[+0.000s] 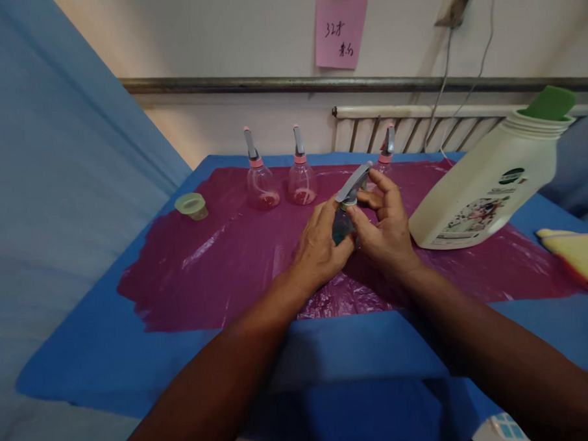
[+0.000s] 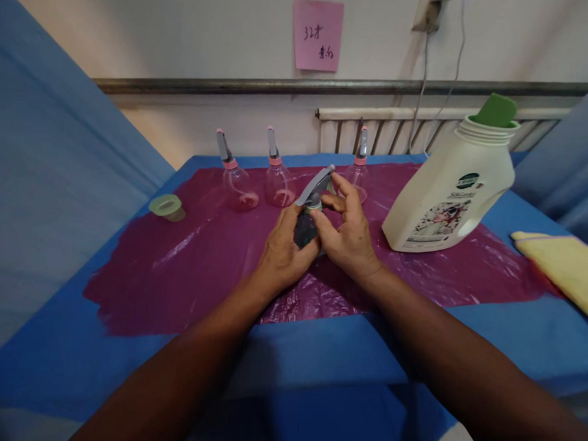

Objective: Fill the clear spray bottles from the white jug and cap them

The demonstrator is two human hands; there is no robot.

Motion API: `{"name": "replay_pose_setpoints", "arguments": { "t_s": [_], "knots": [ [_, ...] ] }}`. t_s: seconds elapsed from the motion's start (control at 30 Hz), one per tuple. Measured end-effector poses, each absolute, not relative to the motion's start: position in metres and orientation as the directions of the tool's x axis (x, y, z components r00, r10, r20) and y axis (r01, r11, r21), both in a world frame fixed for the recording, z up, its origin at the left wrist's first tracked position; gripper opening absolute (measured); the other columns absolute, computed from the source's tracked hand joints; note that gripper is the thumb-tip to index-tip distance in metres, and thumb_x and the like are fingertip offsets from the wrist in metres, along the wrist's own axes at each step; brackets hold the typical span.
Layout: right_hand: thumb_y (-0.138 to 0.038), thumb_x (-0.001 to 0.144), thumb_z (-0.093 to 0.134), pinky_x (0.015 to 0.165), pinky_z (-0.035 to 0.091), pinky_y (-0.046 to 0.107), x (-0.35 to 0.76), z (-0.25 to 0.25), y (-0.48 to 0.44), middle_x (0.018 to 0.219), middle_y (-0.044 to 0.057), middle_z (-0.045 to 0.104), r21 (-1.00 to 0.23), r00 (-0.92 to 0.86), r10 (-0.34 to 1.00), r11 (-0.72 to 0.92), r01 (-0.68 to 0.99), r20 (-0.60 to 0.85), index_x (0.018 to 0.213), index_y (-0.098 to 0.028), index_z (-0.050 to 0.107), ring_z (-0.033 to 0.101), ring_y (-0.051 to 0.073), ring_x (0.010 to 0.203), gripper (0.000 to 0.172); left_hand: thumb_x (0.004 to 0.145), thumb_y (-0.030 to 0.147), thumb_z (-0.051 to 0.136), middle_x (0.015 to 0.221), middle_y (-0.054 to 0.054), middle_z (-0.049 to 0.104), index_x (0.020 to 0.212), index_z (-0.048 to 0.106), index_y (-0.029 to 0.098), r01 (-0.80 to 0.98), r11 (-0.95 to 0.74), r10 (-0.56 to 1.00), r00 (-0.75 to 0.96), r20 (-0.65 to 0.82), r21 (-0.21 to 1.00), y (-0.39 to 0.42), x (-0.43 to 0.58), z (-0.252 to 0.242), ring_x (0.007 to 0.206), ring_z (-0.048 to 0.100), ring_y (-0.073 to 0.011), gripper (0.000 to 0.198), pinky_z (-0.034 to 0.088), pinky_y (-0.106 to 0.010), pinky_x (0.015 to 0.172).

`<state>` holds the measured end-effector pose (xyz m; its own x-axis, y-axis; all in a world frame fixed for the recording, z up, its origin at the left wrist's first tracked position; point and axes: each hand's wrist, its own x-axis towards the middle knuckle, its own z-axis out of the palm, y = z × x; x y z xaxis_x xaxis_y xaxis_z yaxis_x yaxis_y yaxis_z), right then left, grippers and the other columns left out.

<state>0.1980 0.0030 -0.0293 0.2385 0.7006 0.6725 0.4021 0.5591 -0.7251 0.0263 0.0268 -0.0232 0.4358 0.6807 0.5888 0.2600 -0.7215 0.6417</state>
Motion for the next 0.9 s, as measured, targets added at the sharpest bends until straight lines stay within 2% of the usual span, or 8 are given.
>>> {"name": "replay_pose_setpoints", "arguments": {
  "t_s": [0.27,0.6,0.8,0.9],
  "knots": [
    [-0.038,0.104,0.078,0.13,0.059,0.064,0.2015,-0.03,0.0038,0.155,0.013,0.071,-0.739,0.249,0.715,0.532,0.412,0.653,0.171,-0.038,0.046,0.077,0.034,0.139,0.074,0.102,0.018,0.075,0.154,-0.012,0.068,0.166,0.053,0.031,0.281,-0.713,0.691,0.438,0.575,0.642,0.0253,0.0261,-0.022,0.142,0.069,-0.0332,0.069,0.059,-0.056,0.122],
    [-0.038,0.102,0.081,0.129,0.058,0.062,0.1993,-0.0265,0.0023,0.152,0.009,0.073,-0.742,0.26,0.711,0.533,0.407,0.653,0.164,-0.039,0.05,0.08,0.029,0.134,0.069,0.104,0.023,0.079,0.152,-0.012,0.069,0.159,0.057,0.028,0.332,-0.724,0.688,0.417,0.594,0.605,0.0235,0.0267,-0.0193,0.143,0.068,-0.032,0.06,0.059,-0.052,0.122],
    [-0.037,0.104,0.078,0.124,0.061,0.059,0.1949,-0.0295,0.0032,0.138,0.009,0.08,-0.732,0.269,0.696,0.542,0.413,0.666,0.16,-0.035,0.05,0.08,0.028,0.131,0.063,0.103,0.024,0.083,0.152,-0.012,0.068,0.166,0.05,0.03,0.376,-0.732,0.681,0.425,0.596,0.569,0.0233,0.0251,-0.0225,0.144,0.067,-0.0332,0.072,0.059,-0.053,0.121],
    [-0.036,0.101,0.081,0.122,0.063,0.057,0.1936,-0.0328,0.0013,0.138,0.009,0.08,-0.721,0.29,0.671,0.549,0.424,0.682,0.159,-0.034,0.053,0.08,0.028,0.131,0.064,0.104,0.027,0.081,0.154,-0.014,0.065,0.171,0.043,0.029,0.402,-0.752,0.659,0.43,0.618,0.522,0.0232,0.025,-0.0258,0.144,0.065,-0.0336,0.078,0.059,-0.053,0.121]
  ]
}}
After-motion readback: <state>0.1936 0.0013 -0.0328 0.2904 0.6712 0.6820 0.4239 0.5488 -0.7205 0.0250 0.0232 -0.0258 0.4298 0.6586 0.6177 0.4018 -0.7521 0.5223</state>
